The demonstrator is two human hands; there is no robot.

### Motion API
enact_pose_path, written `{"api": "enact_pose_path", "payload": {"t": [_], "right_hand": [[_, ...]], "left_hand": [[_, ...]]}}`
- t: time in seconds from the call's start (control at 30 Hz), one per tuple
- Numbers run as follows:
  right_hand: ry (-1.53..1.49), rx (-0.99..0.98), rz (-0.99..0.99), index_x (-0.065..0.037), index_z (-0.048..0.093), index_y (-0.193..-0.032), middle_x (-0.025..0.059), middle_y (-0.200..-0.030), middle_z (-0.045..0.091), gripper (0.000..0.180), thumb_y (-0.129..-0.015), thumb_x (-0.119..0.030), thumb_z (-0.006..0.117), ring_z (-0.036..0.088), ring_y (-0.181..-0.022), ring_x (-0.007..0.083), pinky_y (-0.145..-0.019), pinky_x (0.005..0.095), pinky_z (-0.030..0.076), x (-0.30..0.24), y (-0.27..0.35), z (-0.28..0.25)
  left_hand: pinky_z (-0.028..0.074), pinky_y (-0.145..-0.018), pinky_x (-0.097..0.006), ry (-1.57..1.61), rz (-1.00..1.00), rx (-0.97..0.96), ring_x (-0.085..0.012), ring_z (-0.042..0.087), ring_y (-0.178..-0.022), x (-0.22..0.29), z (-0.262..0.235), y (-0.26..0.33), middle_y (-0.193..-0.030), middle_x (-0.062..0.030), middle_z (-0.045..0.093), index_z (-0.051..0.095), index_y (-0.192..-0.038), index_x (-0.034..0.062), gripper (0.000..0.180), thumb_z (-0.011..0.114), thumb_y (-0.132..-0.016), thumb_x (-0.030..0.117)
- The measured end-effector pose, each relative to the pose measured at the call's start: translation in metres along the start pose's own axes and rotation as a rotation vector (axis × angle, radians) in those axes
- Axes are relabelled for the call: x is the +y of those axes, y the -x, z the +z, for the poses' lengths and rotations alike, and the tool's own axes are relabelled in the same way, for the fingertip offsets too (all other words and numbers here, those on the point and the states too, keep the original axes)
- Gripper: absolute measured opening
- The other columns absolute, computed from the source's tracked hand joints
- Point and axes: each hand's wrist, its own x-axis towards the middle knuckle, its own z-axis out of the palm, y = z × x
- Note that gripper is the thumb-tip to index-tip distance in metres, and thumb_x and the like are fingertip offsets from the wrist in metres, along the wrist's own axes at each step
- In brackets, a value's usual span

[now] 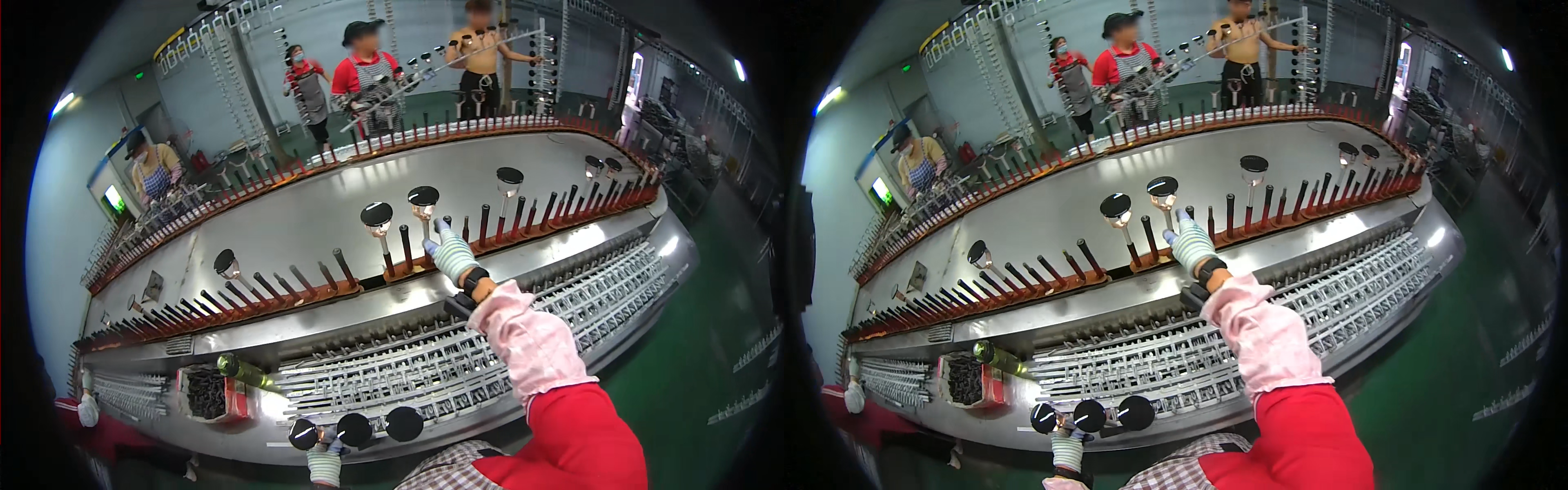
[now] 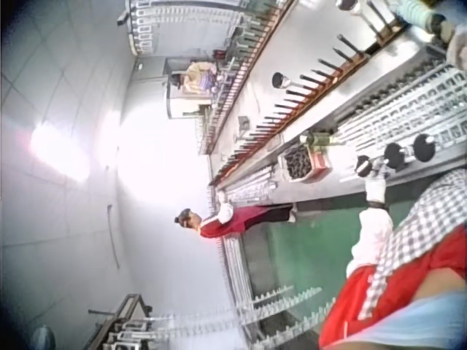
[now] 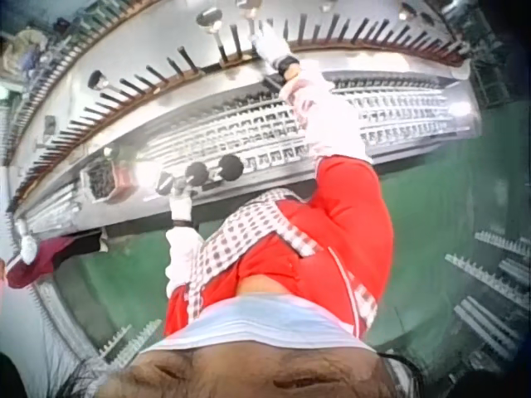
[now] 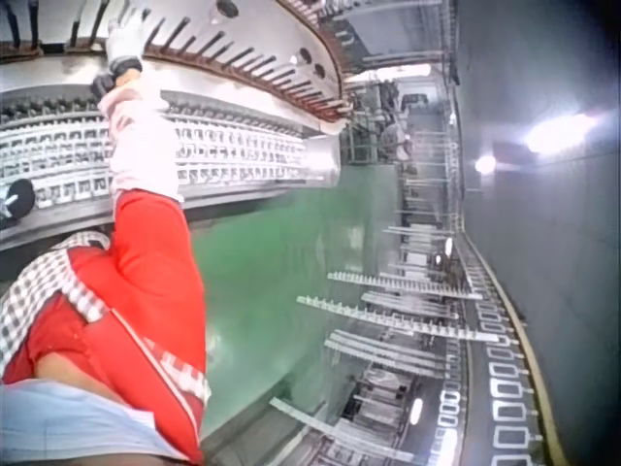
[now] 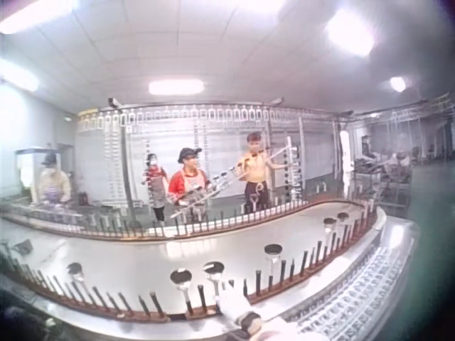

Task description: Placing circular parts onto a rotating conveyor belt with pins in a manufacturing facility.

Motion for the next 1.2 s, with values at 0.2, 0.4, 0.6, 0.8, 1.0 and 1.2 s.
{"api": "enact_pose_path", "payload": {"t": [0.2,0.4,0.6,0.8,1.0,1.2], "right_hand": [[-0.522,0.005,0.069,-0.002,0.059,-0.104,0.0137,-0.066,0.063,0.03,-0.086,-0.025,0.057,0.062,-0.057,0.0199,-0.052,0.0326,0.049,-0.044,-0.025,0.027],[-0.827,-0.359,0.058,-0.001,0.059,-0.104,0.005,-0.084,0.064,0.024,-0.088,-0.019,0.062,0.061,-0.064,0.0122,-0.055,0.0241,0.049,-0.103,0.084,-0.035],[-0.591,-0.455,0.243,-0.008,0.064,-0.103,0.0023,-0.075,0.064,0.023,-0.087,-0.025,0.063,0.056,-0.061,0.0096,-0.055,0.0251,0.047,-0.032,0.256,-0.04],[-0.131,-0.409,-0.09,-0.008,0.063,-0.102,0.0161,-0.09,0.066,0.024,-0.079,-0.015,0.062,0.062,-0.079,0.033,-0.07,0.0406,0.05,0.028,0.317,0.009],[-0.336,-0.716,0.152,-0.008,0.054,-0.114,0.0111,-0.077,0.064,0.025,-0.091,-0.014,0.05,0.062,-0.066,0.0216,-0.061,0.0351,0.051,0.003,0.29,-0.015],[-0.027,-0.433,-0.204,-0.008,0.063,-0.101,0.0115,-0.08,0.067,0.016,-0.089,-0.012,0.053,0.064,-0.071,0.0262,-0.066,0.0367,0.052,0.046,0.135,-0.069]], "left_hand": [[0.05,-0.064,-0.029,-0.123,0.106,0.08,-0.0166,0.061,-0.073,0.015,0.012,0.019,-0.089,-0.0044,0.066,0.063,-0.104,0.0021,0.028,0.065,-0.077,-0.005],[0.047,-0.085,-0.033,-0.377,0.105,0.066,-0.0188,0.06,-0.091,0.039,-0.004,0.023,-0.1,-0.0076,0.065,0.061,-0.106,0.0027,0.029,0.068,-0.078,0.002],[0.055,-0.058,-0.028,-0.162,0.011,-0.022,-0.0151,0.061,-0.071,0.037,0.004,-0.001,-0.09,-0.0065,0.063,0.059,-0.097,0.0024,0.019,0.066,-0.079,-0.001],[0.055,-0.05,-0.027,-0.118,0.055,-0.032,-0.0137,0.06,-0.066,0.018,-0.001,-0.025,-0.087,-0.0056,0.063,0.061,-0.103,0.0015,0.023,0.065,-0.081,0.002],[0.052,-0.044,-0.026,-0.17,-0.002,-0.012,-0.0136,0.06,-0.063,0.015,-0.017,-0.04,-0.085,-0.0052,0.063,0.062,-0.1,0.0038,0.019,0.065,-0.081,0.002],[0.045,-0.036,-0.026,-0.071,0.101,0.018,-0.0183,0.061,-0.048,-0.011,-0.015,-0.042,-0.074,-0.0076,0.064,0.054,-0.088,0.011,0.017,0.069,-0.08,0.009]]}}
